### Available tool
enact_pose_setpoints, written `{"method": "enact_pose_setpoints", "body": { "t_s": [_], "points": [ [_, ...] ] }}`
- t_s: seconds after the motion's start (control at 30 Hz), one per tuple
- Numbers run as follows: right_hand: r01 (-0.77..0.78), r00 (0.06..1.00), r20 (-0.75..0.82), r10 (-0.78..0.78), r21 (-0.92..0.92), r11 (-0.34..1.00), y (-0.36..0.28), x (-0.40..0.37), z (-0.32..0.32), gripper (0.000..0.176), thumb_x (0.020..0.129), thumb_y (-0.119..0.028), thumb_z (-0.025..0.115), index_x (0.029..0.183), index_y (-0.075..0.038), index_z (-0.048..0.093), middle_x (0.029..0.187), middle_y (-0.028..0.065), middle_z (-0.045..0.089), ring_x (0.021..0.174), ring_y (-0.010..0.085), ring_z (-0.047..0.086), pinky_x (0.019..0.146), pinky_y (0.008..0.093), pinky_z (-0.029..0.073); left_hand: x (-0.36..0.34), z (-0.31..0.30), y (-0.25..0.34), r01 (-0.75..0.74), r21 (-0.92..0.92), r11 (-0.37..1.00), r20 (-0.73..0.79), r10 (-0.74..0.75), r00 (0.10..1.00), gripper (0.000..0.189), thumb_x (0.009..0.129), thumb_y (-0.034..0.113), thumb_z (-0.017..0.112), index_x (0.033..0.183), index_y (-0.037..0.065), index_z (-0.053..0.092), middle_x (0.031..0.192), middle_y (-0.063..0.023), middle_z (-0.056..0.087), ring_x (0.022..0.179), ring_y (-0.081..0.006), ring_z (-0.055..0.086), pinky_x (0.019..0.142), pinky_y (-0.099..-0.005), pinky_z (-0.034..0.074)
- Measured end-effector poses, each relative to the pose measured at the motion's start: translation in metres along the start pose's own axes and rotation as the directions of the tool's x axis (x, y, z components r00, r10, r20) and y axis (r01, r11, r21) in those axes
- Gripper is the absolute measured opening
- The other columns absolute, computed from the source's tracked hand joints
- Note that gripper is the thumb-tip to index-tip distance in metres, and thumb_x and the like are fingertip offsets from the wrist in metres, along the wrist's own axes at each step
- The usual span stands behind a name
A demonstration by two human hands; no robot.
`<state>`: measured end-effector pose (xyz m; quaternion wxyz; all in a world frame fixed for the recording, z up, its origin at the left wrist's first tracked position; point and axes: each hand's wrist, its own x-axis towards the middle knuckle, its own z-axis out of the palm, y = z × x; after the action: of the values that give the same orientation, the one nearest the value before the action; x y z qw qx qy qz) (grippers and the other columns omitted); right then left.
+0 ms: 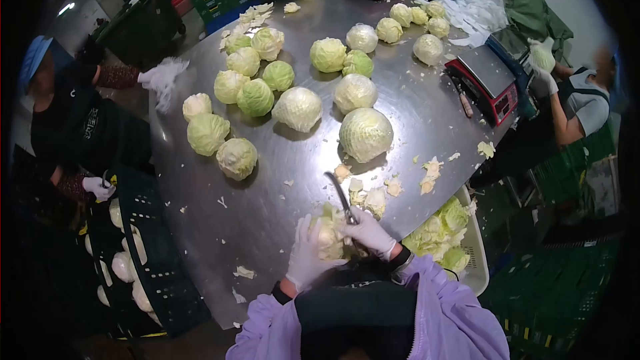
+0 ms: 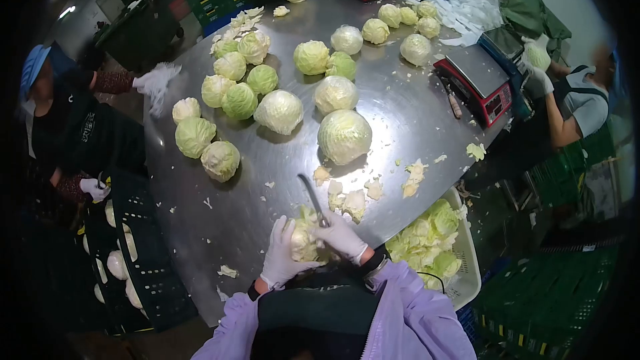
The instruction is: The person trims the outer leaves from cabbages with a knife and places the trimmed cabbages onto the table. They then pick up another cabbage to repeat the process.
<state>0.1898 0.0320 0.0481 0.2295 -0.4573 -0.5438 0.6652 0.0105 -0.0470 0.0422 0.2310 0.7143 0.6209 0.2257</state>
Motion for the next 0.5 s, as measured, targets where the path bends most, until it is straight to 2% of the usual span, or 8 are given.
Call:
{"method": "enact_pose_setpoints", "body": {
  "t_s": [0.07,0.1,0.13,0.2,0.27,0.33,0.43,0.5],
  "points": [
    [-0.015,0.998,-0.048,0.046,0.514,0.858,-0.010,0.006,-0.008,0.020,0.089,-0.013,0.066,0.101,-0.003,0.054,0.076,-0.0002,0.058,0.056,0.0060,0.053,0.050,0.0213,0.042,-0.002,0.003,-0.007,-0.037,-0.005,0.999,-0.012,0.037,0.999,0.101,0.058,0.043,0.085,0.136,0.002,0.035,0.140,-0.0242,0.030,0.131,-0.0429,0.031,0.106,-0.0471,0.034],
    [0.032,0.994,-0.104,0.027,0.527,0.849,-0.018,0.012,-0.020,0.025,0.087,-0.015,0.068,0.104,-0.003,0.053,0.076,-0.0003,0.058,0.056,0.0060,0.054,0.051,0.0213,0.043,-0.002,0.005,-0.010,-0.074,-0.016,0.997,-0.031,0.074,0.997,0.098,0.059,0.041,0.085,0.135,0.002,0.037,0.139,-0.0239,0.031,0.130,-0.0432,0.031,0.106,-0.0475,0.033],
    [0.083,0.974,-0.221,-0.042,0.180,0.980,-0.020,0.020,-0.033,0.039,0.085,-0.022,0.071,0.113,-0.001,0.054,0.084,0.0067,0.064,0.066,0.0150,0.063,0.060,0.0254,0.049,-0.003,0.004,-0.012,-0.082,-0.014,0.997,-0.028,0.081,0.996,0.098,0.059,0.041,0.085,0.135,0.002,0.037,0.139,-0.0239,0.031,0.130,-0.0432,0.031,0.106,-0.0475,0.033],
    [0.146,0.893,-0.294,-0.341,-0.527,0.837,-0.020,0.025,-0.034,0.058,0.082,-0.037,0.071,0.124,-0.001,0.052,0.098,0.0157,0.067,0.084,0.0277,0.066,0.074,0.0325,0.051,-0.001,0.002,-0.016,-0.023,-0.161,0.987,-0.026,0.019,0.999,0.094,0.061,0.037,0.085,0.135,0.002,0.037,0.137,-0.0239,0.033,0.129,-0.0435,0.033,0.106,-0.0477,0.033],
    [0.102,0.976,-0.142,-0.166,-0.375,0.921,-0.002,0.029,-0.016,0.070,0.081,-0.049,0.068,0.131,-0.003,0.049,0.110,0.0206,0.064,0.096,0.0339,0.064,0.084,0.0375,0.049,0.002,-0.001,-0.019,-0.072,-0.156,0.985,-0.027,0.068,0.997,0.095,0.061,0.036,0.086,0.135,0.002,0.036,0.136,-0.0220,0.034,0.128,-0.0402,0.035,0.106,-0.0458,0.034],
    [0.176,0.954,-0.140,-0.265,-0.454,0.873,0.050,0.050,0.005,0.064,0.083,-0.047,0.066,0.128,-0.005,0.052,0.106,0.0189,0.065,0.093,0.0316,0.065,0.084,0.0374,0.049,0.000,-0.003,-0.031,-0.097,-0.154,0.983,-0.028,0.094,0.995,0.095,0.061,0.034,0.086,0.135,0.002,0.035,0.135,-0.0202,0.035,0.127,-0.0369,0.037,0.106,-0.0439,0.034],
    [0.054,0.981,-0.168,-0.093,-0.225,0.973,0.082,0.060,0.025,0.052,0.084,-0.039,0.064,0.124,-0.006,0.057,0.096,0.0168,0.067,0.089,0.0297,0.065,0.081,0.0361,0.050,-0.003,0.003,-0.070,0.032,-0.449,0.893,-0.046,-0.058,0.997,0.089,0.064,0.033,0.085,0.133,0.002,0.038,0.135,-0.0188,0.038,0.128,-0.0326,0.039,0.106,-0.0424,0.035],
    [-0.053,0.985,-0.174,0.000,-0.299,0.953,0.083,0.058,0.018,0.036,0.086,-0.034,0.064,0.105,-0.003,0.064,0.085,0.0130,0.065,0.079,0.0210,0.062,0.073,0.0327,0.049,0.000,0.003,-0.085,0.110,-0.898,0.426,-0.017,-0.283,0.959,0.081,0.074,0.041,0.075,0.135,0.004,0.037,0.135,-0.0165,0.041,0.126,-0.0293,0.043,0.106,-0.0421,0.037]
  ]
}}
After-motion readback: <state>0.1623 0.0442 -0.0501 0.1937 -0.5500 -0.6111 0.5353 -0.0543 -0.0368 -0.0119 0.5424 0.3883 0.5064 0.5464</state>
